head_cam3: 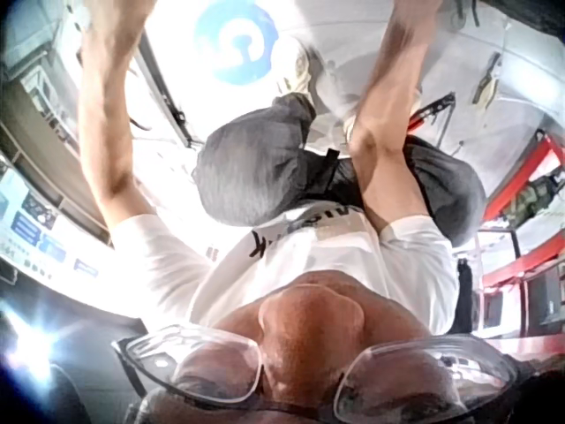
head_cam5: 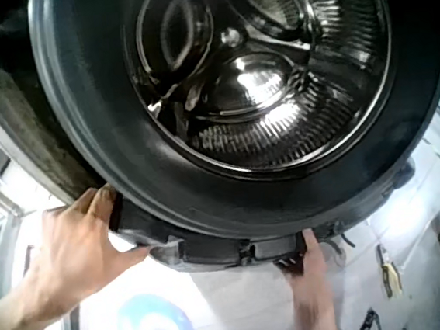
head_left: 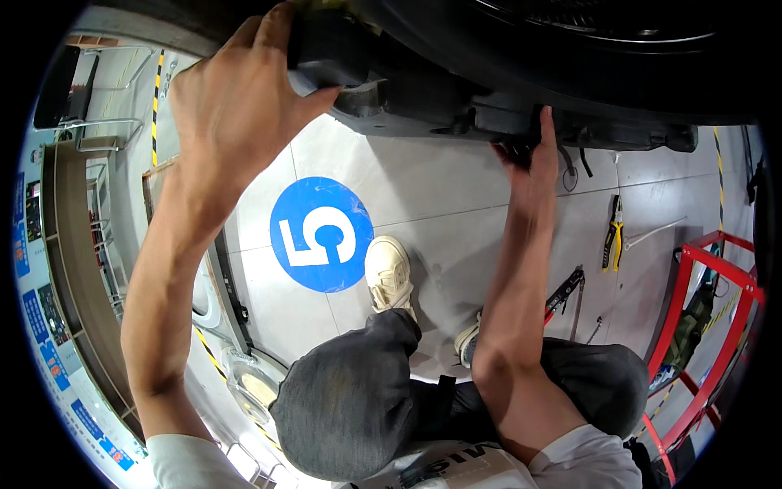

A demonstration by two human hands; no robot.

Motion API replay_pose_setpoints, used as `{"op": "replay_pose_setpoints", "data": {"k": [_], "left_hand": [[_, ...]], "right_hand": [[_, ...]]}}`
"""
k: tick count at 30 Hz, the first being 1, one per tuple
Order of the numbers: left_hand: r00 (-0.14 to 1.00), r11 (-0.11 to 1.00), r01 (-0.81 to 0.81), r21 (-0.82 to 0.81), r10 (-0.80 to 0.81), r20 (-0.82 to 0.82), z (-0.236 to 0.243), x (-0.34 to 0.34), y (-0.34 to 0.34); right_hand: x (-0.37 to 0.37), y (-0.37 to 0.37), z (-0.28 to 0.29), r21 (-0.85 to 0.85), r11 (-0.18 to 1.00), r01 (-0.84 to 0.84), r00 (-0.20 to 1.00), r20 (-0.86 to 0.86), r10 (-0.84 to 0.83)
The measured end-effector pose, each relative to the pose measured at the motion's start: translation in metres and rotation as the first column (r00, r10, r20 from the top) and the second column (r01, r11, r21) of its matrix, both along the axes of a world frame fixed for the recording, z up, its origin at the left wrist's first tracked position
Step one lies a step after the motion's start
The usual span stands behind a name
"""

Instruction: The person attaches internal components to a washing machine drum, handling a large plastic counterweight, several large bolts, and washers, then tightening them using an electric impact wrench.

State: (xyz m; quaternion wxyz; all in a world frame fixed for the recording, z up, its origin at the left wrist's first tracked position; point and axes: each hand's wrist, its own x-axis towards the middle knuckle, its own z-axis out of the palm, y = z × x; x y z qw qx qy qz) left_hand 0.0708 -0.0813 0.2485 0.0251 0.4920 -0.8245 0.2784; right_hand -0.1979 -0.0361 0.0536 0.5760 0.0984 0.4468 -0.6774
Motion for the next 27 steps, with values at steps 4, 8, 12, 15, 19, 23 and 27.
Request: {"op": "replay_pose_setpoints", "data": {"k": [4, 8, 12, 15, 19, 23, 27], "left_hand": [[0.996, 0.998, 0.053, 0.026, -0.051, -0.074, 0.009, -0.005, 0.009], [0.984, 0.991, 0.132, 0.035, -0.126, -0.129, 0.024, -0.009, 0.011], [0.979, 0.987, 0.153, 0.052, -0.144, -0.146, 0.034, -0.008, 0.013], [0.975, 0.984, 0.153, 0.090, -0.135, -0.177, 0.040, -0.014, 0.016], [0.974, 0.981, 0.186, 0.052, -0.178, -0.140, 0.043, -0.004, 0.012], [0.977, 0.977, 0.213, -0.016, -0.213, -0.018, 0.047, 0.007, 0.005], [0.997, 0.998, 0.060, 0.018, -0.061, 0.049, 0.049, 0.015, 0.007]], "right_hand": [[-0.002, 0.009, -0.003, -0.080, 0.997, -0.003, 1.000, -0.004, 0.003], [0.000, 0.014, 0.004, -0.046, 0.998, 0.034, 0.999, 0.038, -0.032], [0.005, 0.017, 0.012, -0.044, 0.998, 0.049, 0.996, 0.076, -0.045], [0.004, 0.016, 0.013, -0.012, 0.996, 0.092, 0.990, 0.111, -0.090], [0.004, 0.015, 0.022, -0.001, 0.995, 0.097, 0.990, 0.107, -0.096], [0.005, 0.010, 0.028, -0.015, 0.992, 0.125, 0.992, 0.021, -0.124], [-0.001, 0.007, 0.029, -0.062, 0.990, 0.127, 0.991, -0.029, -0.129]]}}
